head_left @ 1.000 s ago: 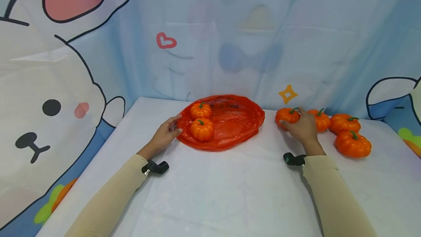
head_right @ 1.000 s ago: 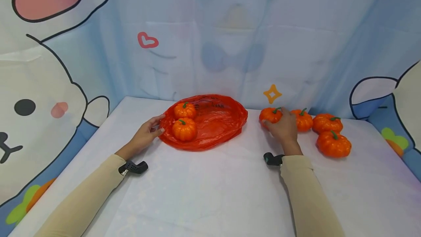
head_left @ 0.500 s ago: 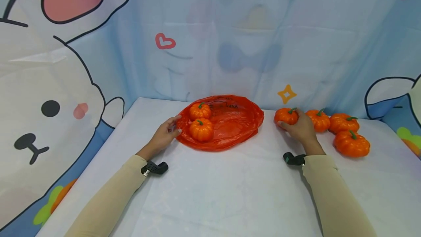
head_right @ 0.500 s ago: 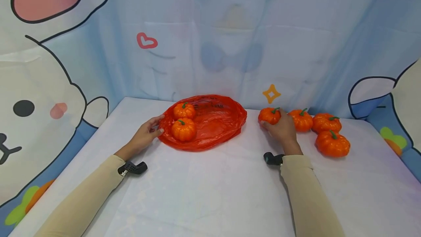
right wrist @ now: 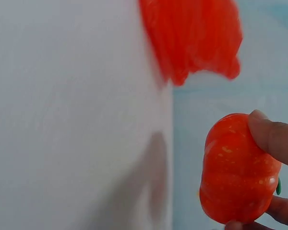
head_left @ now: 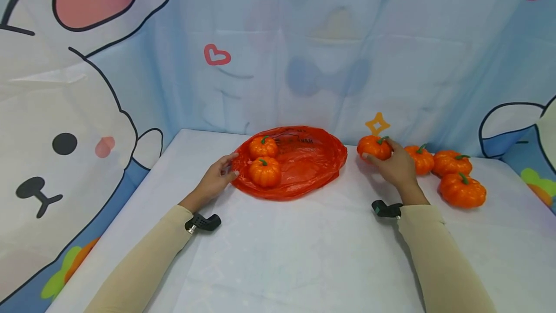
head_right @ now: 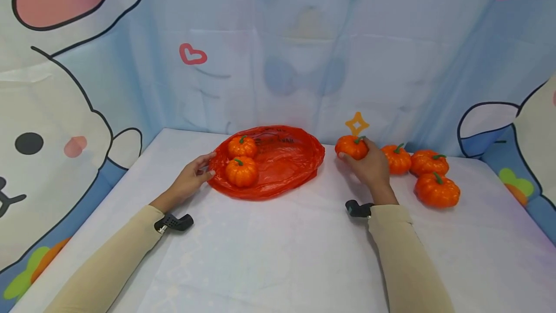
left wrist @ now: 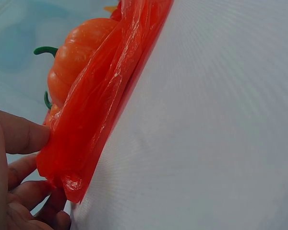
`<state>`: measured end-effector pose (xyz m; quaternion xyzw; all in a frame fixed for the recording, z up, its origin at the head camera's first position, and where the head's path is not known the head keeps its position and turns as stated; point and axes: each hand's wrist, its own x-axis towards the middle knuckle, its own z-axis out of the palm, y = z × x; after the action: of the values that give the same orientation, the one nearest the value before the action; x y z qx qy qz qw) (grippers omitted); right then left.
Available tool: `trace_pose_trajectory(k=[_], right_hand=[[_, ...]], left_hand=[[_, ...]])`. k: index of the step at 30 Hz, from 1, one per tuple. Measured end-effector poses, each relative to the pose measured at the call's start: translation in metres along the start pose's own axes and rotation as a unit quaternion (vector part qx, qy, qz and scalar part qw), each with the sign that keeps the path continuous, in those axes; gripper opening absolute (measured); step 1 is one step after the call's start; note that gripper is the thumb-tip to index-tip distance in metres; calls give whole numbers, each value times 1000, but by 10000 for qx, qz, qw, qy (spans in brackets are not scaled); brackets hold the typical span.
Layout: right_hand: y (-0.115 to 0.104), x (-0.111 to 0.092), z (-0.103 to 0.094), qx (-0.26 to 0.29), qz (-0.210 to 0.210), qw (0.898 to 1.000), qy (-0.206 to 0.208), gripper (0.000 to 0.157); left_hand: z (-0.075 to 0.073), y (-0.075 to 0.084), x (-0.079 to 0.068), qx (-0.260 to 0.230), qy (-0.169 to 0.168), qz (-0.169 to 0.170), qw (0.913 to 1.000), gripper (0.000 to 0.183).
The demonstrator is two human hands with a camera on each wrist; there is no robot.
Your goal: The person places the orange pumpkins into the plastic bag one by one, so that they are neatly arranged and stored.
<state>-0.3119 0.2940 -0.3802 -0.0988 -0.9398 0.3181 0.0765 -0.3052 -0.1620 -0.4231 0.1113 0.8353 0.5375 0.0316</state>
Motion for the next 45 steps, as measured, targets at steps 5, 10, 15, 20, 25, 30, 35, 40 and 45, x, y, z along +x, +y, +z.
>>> trace_pose_trajectory(k=[5, 10, 15, 20, 25, 30, 35, 40, 45], right_hand=[[-15, -6, 2, 64, -229, 9997, 110, 96], [-25, -9, 7, 522, -358, 9979, 139, 94], [-32, -11, 13, 909, -587, 9936, 321, 92], [-41, -14, 17, 954, -741, 9908, 601, 90], [-51, -21, 15, 1207, -903, 9851, 834, 89], [-69, -32, 15, 1259, -1225, 9808, 846, 87], [-90, -41, 26, 1154, -1459, 9819, 345, 88], [-108, -34, 51, 849, -1508, 9841, -400, 87], [-122, -15, 75, 731, -1381, 9832, -947, 86]], left_hand=[[-2, 1, -2, 27, -3, -27, 10000, 57], [-3, 1, -2, 30, -17, -13, 10000, 57], [-5, 1, -3, 27, -5, -12, 10000, 56], [-6, 0, -3, 34, 13, -15, 10000, 57], [-7, -2, 0, 8, 6, 60, 10000, 56], [-7, -1, 2, 4, 8, 54, 10000, 56], [-8, -2, 3, -7, 34, 13, 10000, 56], [-5, -2, 3, -37, 13, 78, 10000, 56], [-2, -2, 3, 3, -9, 9, 10000, 56]])
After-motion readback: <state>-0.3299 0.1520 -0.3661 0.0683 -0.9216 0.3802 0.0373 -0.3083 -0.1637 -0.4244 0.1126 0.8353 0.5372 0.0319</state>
